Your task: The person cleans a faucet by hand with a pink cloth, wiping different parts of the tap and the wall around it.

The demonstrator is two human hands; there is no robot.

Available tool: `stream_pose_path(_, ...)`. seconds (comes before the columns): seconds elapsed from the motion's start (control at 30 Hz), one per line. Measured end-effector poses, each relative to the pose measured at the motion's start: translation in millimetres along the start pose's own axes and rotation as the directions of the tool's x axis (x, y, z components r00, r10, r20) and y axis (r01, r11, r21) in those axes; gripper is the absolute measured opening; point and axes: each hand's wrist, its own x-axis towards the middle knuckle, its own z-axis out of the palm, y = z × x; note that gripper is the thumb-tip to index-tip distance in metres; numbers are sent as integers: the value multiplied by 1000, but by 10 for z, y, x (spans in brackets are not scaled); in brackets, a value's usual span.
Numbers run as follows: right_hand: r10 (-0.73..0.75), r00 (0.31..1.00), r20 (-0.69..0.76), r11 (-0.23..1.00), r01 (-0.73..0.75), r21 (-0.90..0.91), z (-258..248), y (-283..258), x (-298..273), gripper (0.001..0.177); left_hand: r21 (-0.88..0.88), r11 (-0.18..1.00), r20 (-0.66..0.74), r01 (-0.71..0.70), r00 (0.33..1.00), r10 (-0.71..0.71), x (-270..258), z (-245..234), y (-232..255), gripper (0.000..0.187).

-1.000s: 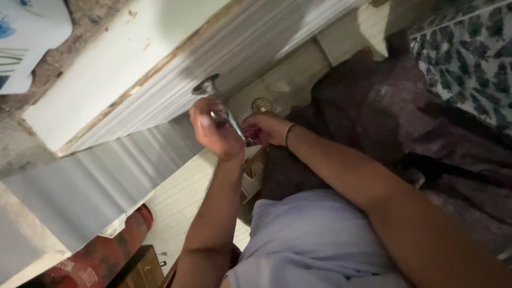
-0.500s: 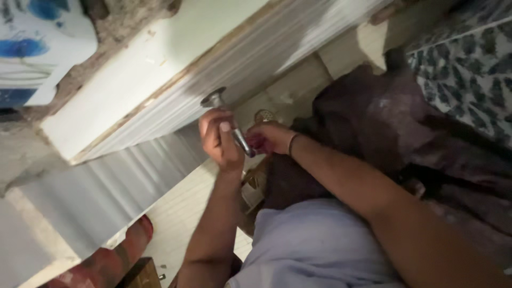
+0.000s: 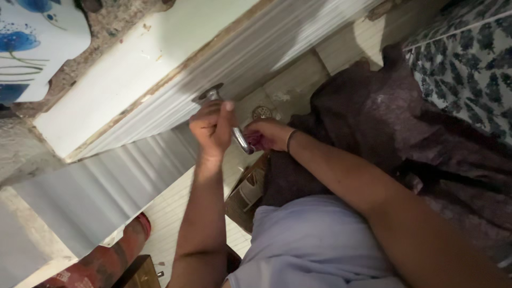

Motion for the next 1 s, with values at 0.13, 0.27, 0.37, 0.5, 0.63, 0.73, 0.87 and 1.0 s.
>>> stream_pose_path(0.13, 52, 998, -43, 997, -55, -63, 79, -42, -78, 17, -65, 958, 282, 279, 926, -251, 116, -166, 55, 45)
stream_pose_path(0.27, 28, 999, -32, 1000, -28, 3, 148, -93, -152, 14, -18, 901, 402, 434, 828, -391, 225, -258, 41, 46)
stream_pose_path(0.37, 36, 999, -26, 999, -35, 27, 138, -94, -164, 14, -111, 938, 353, 328, 896, -271, 194, -257, -12, 37)
stream_pose_path(0.5, 96, 995, -32, 988, -91, 121, 55, -63, -112, 19, -419, 908, -227, 13, 967, -119, -107, -265, 12, 44)
stream_pose_path(0.63, 70, 985, 160, 997, -75, 27, 123, -123, -159, 27, -154, 984, -582, 94, 796, -167, -312, -235, -96, 51)
stream_pose_path(0.73, 112, 988, 106, 994, -113, 3, 158, -150, -244, 37, -117, 966, -589, 230, 767, -254, -413, -142, -183, 44)
stream_pose_path(0.87, 25, 985, 170, 985, -54, 166, 0, -63, -68, 35, -196, 953, -555, 231, 775, -302, -467, -26, -238, 38)
stream_pose_path(1.0, -289, 954, -75, 893, 297, 339, 150, -271, -256, 37, -245, 951, -568, 190, 767, -300, -527, -62, -326, 41)
